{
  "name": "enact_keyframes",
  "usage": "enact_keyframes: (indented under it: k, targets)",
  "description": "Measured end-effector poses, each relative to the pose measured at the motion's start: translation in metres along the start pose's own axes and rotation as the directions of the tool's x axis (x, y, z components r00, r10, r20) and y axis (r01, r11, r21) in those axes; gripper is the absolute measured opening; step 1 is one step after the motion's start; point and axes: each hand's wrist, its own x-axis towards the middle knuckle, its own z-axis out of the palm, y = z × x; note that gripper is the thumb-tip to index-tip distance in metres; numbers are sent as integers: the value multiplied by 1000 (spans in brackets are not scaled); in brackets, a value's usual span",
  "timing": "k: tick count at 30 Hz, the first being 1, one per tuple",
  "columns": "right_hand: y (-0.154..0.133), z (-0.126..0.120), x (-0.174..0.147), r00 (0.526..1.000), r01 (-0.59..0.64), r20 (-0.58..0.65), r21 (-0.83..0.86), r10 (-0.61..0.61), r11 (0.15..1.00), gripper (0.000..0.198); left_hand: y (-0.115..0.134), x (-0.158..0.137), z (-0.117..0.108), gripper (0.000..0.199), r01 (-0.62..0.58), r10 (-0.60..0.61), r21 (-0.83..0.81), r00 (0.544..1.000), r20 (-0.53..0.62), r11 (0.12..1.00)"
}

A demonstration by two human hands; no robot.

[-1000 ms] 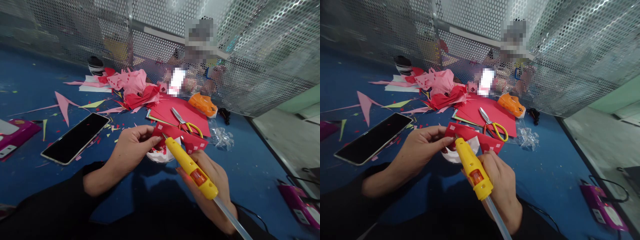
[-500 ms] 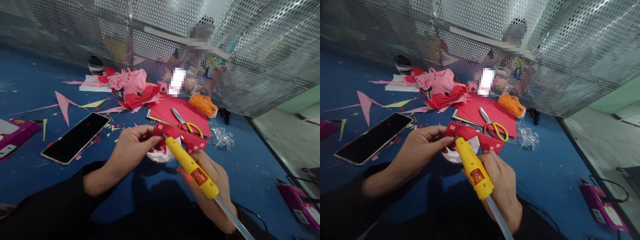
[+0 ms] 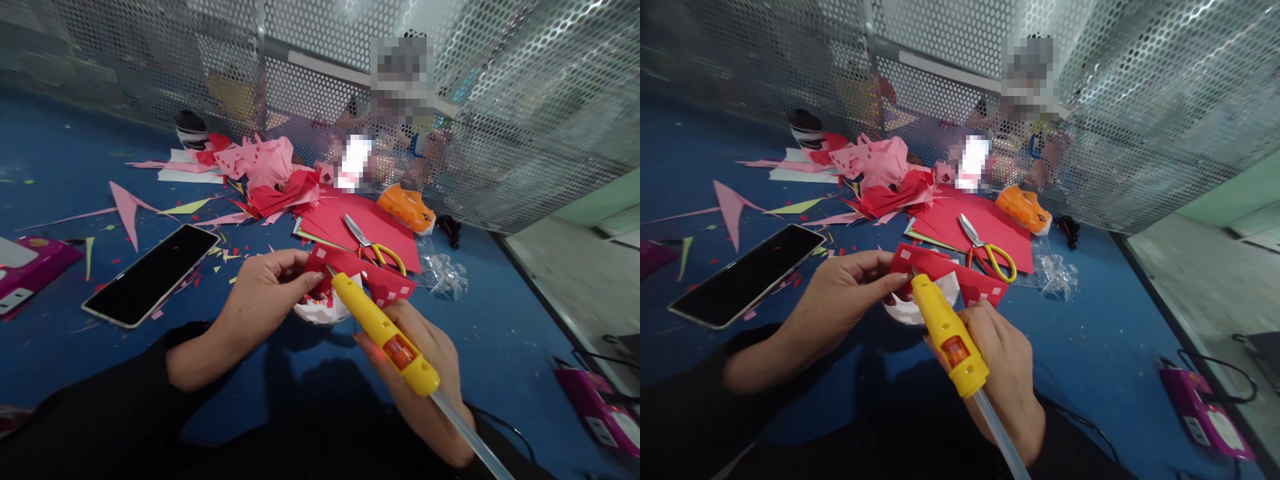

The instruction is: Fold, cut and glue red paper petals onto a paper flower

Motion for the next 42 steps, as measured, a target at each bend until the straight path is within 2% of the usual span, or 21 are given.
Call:
enact_keyframes:
  k: [13, 21, 28, 42]
  targets:
    - [-1, -2, -1, 1000, -14, 15, 14, 14, 1000, 18, 2, -1, 0, 11, 8, -1, 108, 998, -61, 994]
    - [-3, -2, 1, 1000, -14, -4, 5, 14, 1000, 25, 2, -1, 0, 11, 8, -2, 101, 998, -64, 995]
    - [-2, -1, 1, 1000, -4, 11, 37, 3, 999, 20, 0, -2, 0, 10, -8, 13, 85, 998, -61, 996]
    - [-2, -3, 1, 999, 14, -30, -26, -14, 1000, 15, -2, -2, -1, 14, -17, 28, 130, 996, -80, 991]
